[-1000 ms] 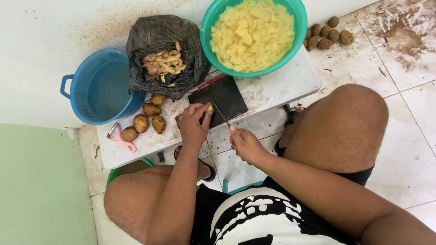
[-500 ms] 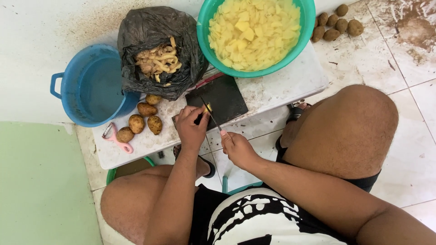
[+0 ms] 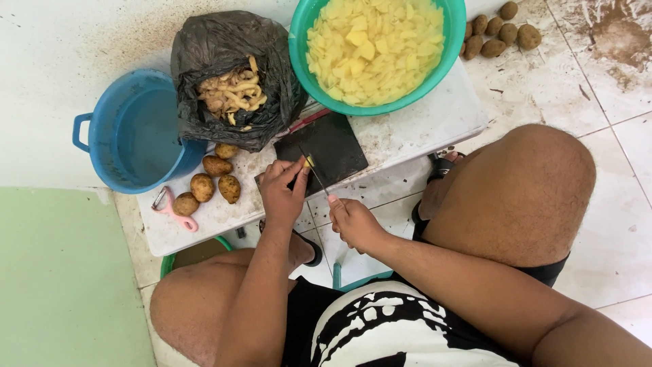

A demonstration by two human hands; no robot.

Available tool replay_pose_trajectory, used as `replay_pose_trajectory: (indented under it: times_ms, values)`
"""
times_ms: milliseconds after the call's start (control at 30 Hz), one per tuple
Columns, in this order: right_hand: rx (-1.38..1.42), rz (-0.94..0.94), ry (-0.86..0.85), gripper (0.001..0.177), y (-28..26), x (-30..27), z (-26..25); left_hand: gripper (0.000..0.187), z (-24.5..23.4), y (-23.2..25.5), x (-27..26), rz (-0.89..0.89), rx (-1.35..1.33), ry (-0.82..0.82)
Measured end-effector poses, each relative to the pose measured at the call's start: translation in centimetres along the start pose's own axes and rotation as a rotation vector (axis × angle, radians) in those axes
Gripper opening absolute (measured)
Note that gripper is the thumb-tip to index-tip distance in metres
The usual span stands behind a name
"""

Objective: Slicing peeled potatoes into small pieces on a cutting board using a kitchen knife.

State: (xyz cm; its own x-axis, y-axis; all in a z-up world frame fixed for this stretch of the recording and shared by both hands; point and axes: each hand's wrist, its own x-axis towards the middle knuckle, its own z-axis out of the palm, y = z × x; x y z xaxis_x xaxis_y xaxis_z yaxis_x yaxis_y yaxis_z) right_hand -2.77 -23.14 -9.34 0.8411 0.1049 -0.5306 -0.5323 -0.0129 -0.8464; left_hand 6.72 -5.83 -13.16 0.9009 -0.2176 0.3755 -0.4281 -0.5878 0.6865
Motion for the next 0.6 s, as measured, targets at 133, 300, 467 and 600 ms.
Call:
replay_pose_trajectory:
  times_ms: [133,300,467,600]
  values:
    - [0.022,0.017,-0.008,0.052,-0.3,-0.1,0.0,0.021,0.3,-0.7,-0.2,0.010,0.005,0.010]
    - [0.083,0.079,-0.021,0.051,0.1,0.4,0.0,0.021,0.2,0.0,-0.1,0.011,-0.022,0.004]
    - [0.099,0.121,-0.058,0.053,0.3,1.3,-0.4,0.022,0.3,-0.4,-0.2,0.014,-0.020,0.005]
    - [0.100,0.183,-0.078,0.052,-0.2,1.3,-0.7,0.022,0.7,-1.5,-0.5,0.026,0.013,0.016]
